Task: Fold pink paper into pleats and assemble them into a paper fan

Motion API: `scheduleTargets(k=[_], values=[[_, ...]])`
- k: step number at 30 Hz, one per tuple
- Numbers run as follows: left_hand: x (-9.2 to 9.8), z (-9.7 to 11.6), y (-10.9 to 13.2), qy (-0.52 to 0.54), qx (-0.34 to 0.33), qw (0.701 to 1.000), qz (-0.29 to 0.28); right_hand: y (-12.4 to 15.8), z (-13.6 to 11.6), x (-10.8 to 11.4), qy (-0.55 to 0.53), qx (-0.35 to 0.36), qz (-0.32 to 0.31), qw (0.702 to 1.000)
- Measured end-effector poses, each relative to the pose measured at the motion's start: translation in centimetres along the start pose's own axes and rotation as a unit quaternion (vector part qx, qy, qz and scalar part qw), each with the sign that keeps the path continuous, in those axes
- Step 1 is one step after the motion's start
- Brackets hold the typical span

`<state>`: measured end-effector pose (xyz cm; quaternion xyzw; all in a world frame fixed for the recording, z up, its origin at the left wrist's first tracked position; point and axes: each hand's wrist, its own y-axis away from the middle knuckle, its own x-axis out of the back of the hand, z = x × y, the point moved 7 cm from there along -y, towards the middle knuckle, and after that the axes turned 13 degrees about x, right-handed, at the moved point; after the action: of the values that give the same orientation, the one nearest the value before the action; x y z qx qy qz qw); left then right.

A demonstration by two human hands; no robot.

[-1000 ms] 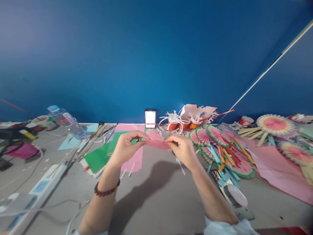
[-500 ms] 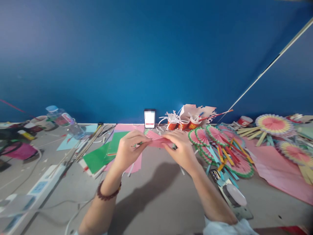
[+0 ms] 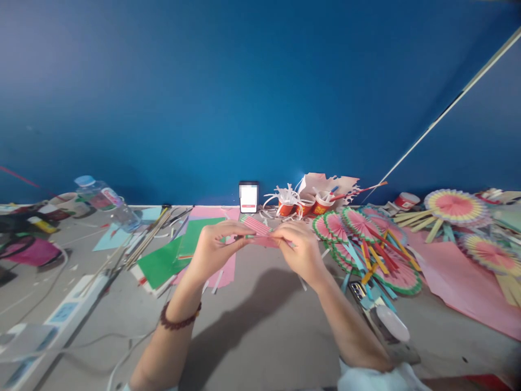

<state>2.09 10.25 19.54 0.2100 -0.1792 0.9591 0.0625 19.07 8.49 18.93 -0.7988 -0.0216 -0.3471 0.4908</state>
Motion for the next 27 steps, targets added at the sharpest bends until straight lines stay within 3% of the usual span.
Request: scheduleTargets(k=[5,10,13,19,27], values=[[0.3,0.3,0.1,0.004,-0.017,1.000,0.021,-0.1,0.0,-0.3,-0.015,-0.013,-0.034,0.999],[0.3,1.3,0.5,-0.024,-0.075,0.995,0.061,-0.5,-0.4,-0.5,-0.037,0.001,-0.019,0.999],[-0.4,1.6,0.7,-0.029,-0.087,0.995,0.043,-0.7,-0.6,-0.7,-0.067,0.005,-0.016,0.998],[-1.5,1.2,0.5,-0.019,-0.032,0.999,-0.014,-0.4,-0.4,-0.5,-0.080,-0.014,0.013,0.997],[-1.4,1.0,0.5,-0.013,0.004,1.000,-0.001,0.0,0.0,-0.8,-0.135,-0.079,-0.002,0.988]])
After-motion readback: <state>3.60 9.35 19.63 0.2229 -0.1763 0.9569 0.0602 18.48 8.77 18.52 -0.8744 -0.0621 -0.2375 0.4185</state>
